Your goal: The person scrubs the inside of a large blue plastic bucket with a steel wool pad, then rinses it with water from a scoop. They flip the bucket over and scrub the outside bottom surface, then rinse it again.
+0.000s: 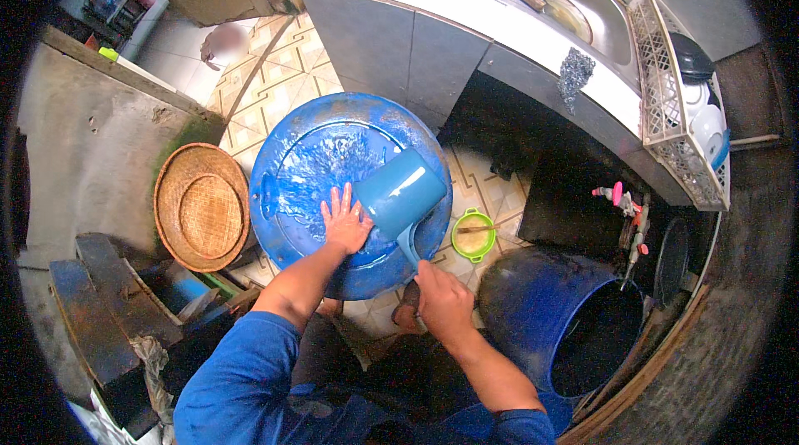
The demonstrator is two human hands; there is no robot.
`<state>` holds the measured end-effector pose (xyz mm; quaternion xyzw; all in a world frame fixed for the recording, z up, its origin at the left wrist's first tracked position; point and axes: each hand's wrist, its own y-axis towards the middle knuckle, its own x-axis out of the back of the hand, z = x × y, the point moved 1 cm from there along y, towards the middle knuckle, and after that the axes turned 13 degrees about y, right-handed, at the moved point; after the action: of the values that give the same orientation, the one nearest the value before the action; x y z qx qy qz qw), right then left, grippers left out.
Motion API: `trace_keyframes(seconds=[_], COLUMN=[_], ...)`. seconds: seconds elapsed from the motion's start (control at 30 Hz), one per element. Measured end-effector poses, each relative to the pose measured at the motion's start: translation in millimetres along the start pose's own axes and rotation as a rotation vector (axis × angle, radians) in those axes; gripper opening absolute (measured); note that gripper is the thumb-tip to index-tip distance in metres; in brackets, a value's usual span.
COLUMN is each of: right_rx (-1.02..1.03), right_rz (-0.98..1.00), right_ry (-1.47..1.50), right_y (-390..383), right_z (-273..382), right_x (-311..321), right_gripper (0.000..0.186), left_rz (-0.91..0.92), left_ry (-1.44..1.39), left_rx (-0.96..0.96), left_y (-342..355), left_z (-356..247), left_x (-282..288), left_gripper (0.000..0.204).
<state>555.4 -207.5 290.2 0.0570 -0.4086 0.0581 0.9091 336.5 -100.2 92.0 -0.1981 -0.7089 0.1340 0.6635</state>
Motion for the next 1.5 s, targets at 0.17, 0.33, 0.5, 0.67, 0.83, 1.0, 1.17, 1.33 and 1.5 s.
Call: trace_keyframes(seconds=[0.17, 0.33, 0.5, 0.67, 0.83, 1.0, 1.17, 1.33, 1.5], right_rx=[0.027, -0.286, -0.101, -0.153, -0.192, -0.205, -0.174, -0.327, -0.220], right_rz=[-0.041, -0.281, -0.714, -0.949, -0.939, -0.865, -0.770, -0.907, -0.807], right_ry=[-0.024, 0.670, 1.178, 1.282, 1.430, 1.398, 1.581, 1.573, 0.092], right_y=[8, 11, 30, 78, 130, 155, 145, 153, 207], right_z=[-16, -29, -39, -86, -129, -140, -155, -173, -164], right_x=[1, 44, 127, 209, 248, 263, 261, 215, 154], right_gripper=[0.027, 0.027, 0.034, 0.034, 0.034, 0.052, 0.083, 0.055, 0.063], left_rz=[0.021, 0.004, -0.082, -0.059, -0.046, -0.040, -0.065, -0.081, -0.082], left_ry=[0.122, 0.059, 0.067, 0.061, 0.055, 0.060, 0.045, 0.038, 0.043], left_rx=[0.034, 0.049, 0.044, 0.047, 0.054, 0.058, 0.058, 0.043, 0.054], left_y=[0, 1, 0, 1, 2, 4, 4, 5, 6], left_z=[-9, -16, -18, -18, -18, -17, -18, -17, -16], left_x=[5, 11, 14, 15, 15, 13, 14, 13, 12], left_gripper=[0.075, 0.082, 0.082, 0.084, 0.085, 0.085, 0.085, 0.085, 0.084])
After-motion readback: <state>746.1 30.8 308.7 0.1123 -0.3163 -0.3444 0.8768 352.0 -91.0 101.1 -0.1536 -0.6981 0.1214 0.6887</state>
